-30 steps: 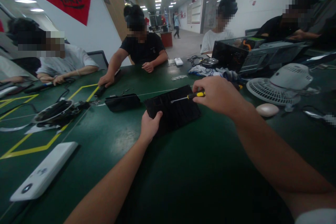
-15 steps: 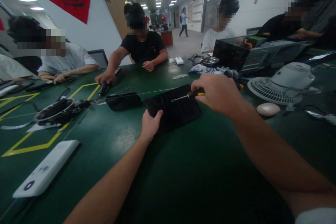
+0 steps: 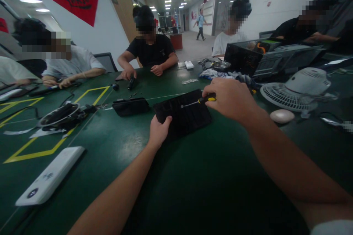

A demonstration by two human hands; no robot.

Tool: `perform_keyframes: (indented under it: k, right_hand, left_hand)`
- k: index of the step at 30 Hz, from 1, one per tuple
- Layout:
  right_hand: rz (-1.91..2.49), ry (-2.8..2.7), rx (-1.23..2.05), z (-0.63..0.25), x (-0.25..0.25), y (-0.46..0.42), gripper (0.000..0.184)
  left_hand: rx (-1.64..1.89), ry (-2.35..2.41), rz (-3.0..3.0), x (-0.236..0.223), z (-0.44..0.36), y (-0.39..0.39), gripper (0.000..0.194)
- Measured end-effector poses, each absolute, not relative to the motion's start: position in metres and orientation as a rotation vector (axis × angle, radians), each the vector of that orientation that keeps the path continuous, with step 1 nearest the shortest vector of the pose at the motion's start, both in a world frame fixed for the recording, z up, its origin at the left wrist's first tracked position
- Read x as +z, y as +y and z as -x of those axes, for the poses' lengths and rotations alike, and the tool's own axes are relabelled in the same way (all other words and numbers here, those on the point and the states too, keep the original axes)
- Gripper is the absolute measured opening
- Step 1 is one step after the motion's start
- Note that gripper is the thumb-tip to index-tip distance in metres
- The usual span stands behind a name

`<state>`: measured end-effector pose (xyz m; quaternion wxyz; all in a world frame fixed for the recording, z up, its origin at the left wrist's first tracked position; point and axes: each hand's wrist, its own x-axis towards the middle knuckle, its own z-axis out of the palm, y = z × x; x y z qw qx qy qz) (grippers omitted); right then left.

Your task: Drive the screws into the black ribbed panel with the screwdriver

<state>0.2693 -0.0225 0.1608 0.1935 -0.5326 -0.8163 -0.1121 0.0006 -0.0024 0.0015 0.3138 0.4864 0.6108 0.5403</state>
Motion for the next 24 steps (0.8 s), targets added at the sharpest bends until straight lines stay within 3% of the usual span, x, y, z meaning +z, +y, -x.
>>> perform_keyframes:
  k: [24]
  right_hand:
    - [1.415,-2.324,-0.359,-0.2650,0.1603,-0.0236,0.018]
  left_hand:
    - [1.431,1.634,-1.313,0.0025,-0.0015,-0.0026,0.035]
